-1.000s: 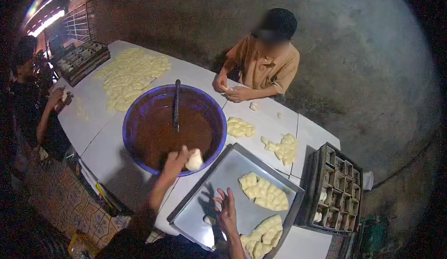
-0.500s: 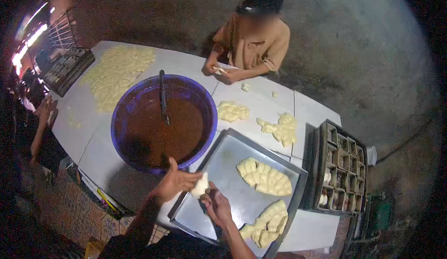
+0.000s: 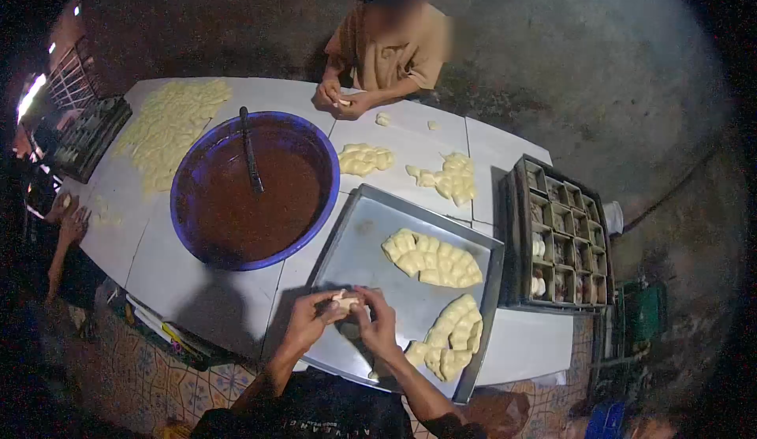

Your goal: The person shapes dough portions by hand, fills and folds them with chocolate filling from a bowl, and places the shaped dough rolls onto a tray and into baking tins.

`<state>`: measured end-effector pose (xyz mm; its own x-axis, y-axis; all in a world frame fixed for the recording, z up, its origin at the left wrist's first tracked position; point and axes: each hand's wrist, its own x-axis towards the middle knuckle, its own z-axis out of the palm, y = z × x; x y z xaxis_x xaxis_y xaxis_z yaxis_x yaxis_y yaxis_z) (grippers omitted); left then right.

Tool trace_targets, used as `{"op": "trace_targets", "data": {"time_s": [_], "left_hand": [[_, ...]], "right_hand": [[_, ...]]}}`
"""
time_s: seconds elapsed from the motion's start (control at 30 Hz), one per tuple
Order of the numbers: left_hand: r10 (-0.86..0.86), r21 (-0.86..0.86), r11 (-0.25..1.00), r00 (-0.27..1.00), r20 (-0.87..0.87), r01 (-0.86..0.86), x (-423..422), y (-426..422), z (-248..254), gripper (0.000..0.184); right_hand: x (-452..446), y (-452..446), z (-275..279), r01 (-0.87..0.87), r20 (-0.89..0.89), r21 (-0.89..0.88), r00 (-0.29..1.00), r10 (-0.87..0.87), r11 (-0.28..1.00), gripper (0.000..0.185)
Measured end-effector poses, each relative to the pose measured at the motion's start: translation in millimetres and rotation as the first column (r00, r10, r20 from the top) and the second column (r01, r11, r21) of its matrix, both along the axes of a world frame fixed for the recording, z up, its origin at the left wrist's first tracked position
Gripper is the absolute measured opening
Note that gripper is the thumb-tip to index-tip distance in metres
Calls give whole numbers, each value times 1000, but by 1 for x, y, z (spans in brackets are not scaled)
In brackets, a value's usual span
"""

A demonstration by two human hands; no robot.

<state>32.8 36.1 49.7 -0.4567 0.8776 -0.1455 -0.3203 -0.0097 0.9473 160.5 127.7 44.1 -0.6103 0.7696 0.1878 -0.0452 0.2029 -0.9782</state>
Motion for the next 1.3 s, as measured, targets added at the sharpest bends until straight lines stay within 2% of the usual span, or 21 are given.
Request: {"op": "trace_targets", "data": {"time_s": [0.1,0.2,0.23,0.33,0.4,0.43,0.53,0.57,0.6,0.67,0.7,0.73,0.77,0.83,0.9,0.93,1.0,1.1,1.13,1.2,1.3], "left_hand": [[-49,-28,998,999,2,49,9,-8,7,29],[-8,-99,995,992,-127,-4,15,-8,-2,28],[36,-83,996,995,-97,-44,18,-9,-6,24],[116,-20,993,993,23,-116,28,-10,-10,19],[74,-77,990,906,-417,-117,29,-13,-18,15],[106,61,994,860,-499,-88,27,-12,-21,13],[-5,68,997,961,-277,25,21,-20,-14,17],[-41,94,994,987,-157,56,23,-22,-8,23],[-39,89,995,987,-155,53,24,-25,-3,23],[-112,318,946,984,137,64,24,-32,0,30],[-63,336,942,984,164,4,22,-35,-5,37],[119,339,934,993,11,-115,20,-36,-10,36],[199,247,952,979,-44,-183,16,-36,-15,31],[284,10,958,947,-151,-286,9,-39,-16,20],[264,4,964,955,-136,-266,8,-41,-30,18],[253,10,967,960,-123,-254,5,-38,-32,16],[265,-26,962,951,-163,-272,6,-42,-32,13],[281,9,960,958,-50,-281,6,-43,-32,10],[271,7,963,961,-50,-271,6,-43,-34,10],[258,-4,966,964,-66,-259,11,-38,-40,10],[190,41,981,982,-6,-189,21,-28,-42,7]], "right_hand": [[3,1,27,-77,-83,-89,994,70,993,16],[7,-11,28,-110,166,345,985,55,932,21],[10,-12,16,-97,156,355,987,43,930,20],[17,-17,11,-5,222,-23,975,10,1000,19],[18,-19,11,26,209,-74,978,-10,997,24],[18,-22,10,50,197,-122,980,-25,991,29],[18,-9,2,-167,87,-93,981,175,981,40],[20,-3,1,-360,52,-454,902,428,815,42],[32,-1,5,-364,-31,-749,854,520,554,43],[37,-3,2,-418,-49,-701,837,545,579,46],[32,-3,0,-420,9,-524,867,498,741,46],[27,-3,-2,-399,53,-318,898,436,860,46],[26,4,-1,-275,361,-289,856,370,917,43],[20,11,-31,-251,278,-198,912,300,948,45],[21,21,-67,-329,283,-307,865,415,893,49],[26,22,-66,-394,239,-167,873,425,904,52],[40,17,-58,-191,255,9,950,182,982,52],[70,14,-2,-266,413,9,879,238,964,49],[81,13,0,-431,499,43,791,354,901,46],[111,3,-33,-691,690,367,651,316,623,43],[117,-11,-41,-712,692,447,659,295,541,35]]}}
